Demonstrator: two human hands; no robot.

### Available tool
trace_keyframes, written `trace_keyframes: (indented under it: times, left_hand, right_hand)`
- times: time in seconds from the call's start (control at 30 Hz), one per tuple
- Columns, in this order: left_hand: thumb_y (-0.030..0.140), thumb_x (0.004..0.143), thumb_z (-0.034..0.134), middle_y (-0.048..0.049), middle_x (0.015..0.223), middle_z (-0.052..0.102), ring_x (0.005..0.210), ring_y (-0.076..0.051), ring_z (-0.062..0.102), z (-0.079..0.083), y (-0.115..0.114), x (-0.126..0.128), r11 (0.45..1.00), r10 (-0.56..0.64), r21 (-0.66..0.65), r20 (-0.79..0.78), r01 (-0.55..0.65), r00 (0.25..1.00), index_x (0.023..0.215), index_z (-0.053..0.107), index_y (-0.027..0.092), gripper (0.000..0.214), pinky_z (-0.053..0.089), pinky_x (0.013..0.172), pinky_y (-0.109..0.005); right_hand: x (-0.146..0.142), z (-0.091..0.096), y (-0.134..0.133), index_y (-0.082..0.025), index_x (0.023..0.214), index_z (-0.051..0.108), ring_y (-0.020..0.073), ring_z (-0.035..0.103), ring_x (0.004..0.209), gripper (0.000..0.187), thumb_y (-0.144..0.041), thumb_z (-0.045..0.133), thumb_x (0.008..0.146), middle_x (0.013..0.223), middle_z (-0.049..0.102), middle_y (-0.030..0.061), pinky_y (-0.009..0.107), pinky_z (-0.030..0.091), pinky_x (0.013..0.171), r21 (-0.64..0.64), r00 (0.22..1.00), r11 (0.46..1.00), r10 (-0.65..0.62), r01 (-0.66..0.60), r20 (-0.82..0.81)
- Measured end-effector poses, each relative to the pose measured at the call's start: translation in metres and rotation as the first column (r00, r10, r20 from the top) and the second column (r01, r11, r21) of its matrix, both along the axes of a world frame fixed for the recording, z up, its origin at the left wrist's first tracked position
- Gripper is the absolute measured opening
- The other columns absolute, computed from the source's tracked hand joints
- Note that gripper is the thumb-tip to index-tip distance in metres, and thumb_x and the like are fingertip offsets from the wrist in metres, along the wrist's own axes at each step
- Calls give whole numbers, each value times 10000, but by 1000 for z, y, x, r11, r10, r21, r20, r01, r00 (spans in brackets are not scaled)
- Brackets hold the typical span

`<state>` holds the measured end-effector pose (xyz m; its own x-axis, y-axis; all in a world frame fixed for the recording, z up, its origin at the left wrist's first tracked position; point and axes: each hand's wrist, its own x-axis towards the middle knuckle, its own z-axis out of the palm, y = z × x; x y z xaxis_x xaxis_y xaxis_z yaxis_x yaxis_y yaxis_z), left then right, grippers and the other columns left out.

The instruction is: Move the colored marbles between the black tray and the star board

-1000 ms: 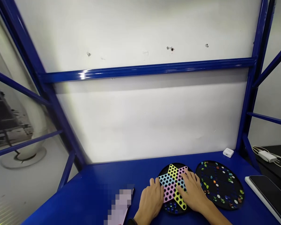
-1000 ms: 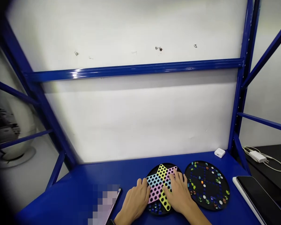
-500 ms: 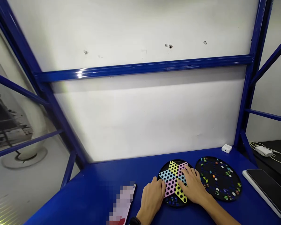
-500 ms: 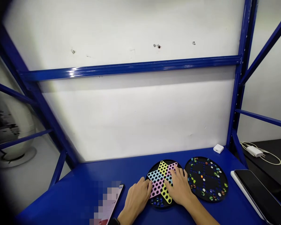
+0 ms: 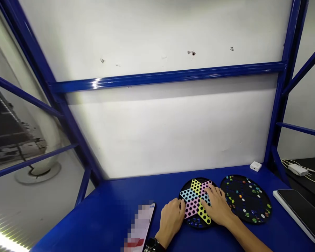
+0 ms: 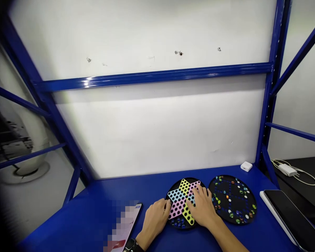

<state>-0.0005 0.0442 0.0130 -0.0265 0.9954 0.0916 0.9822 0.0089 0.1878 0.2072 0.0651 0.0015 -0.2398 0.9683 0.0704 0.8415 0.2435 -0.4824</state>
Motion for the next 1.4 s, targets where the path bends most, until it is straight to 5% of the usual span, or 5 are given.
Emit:
trace_keyframes:
  times: [0.7,0.83,0.93,1.1,1.4]
  left_hand:
    - [339,1028,132,-56,742,678,735,-197,640,-3,1,-18,990,-13,142,203,-16,979,763,566,218,522,409,675,-299]
    - [403,1027,77,-19,622,581,599,-167,552,19,8,-2,970,-27,236,322,-53,946,661,430,241,533,388,603,-284]
    - [380,1030,101,-3,652,584,604,-152,549,47,7,34,962,-131,270,333,39,934,704,455,239,501,365,587,-274]
    - [351,959,434,-32,977,668,905,-201,603,67,-3,83,912,-384,207,133,354,914,961,598,238,199,412,813,-307]
    - [345,965,385,-49,1160,617,1011,-217,616,33,-15,-20,987,-158,39,207,153,966,1158,553,257,272,452,880,-356]
  right_hand:
    - [1,9,1,-257,1101,617,274,499,1211,388,-503,362,945,1232,602,85,447,356,1059,129,955,987,-51,92,-293]
    - [-12,16,3,-235,879,620,246,582,978,452,-624,394,913,974,641,73,391,459,914,86,745,987,-44,135,-665]
    - [-28,18,-1,-209,789,597,145,549,613,549,-727,427,854,768,620,34,261,453,545,-187,375,978,-141,-89,-916]
    - [-30,11,1,-201,768,537,32,289,315,405,-593,520,870,523,497,-62,159,150,335,-470,-105,766,-563,-439,-820]
    - [-5,8,11,-180,731,528,5,252,322,296,-436,627,840,541,516,-64,161,142,351,-441,-236,790,-568,-426,-789]
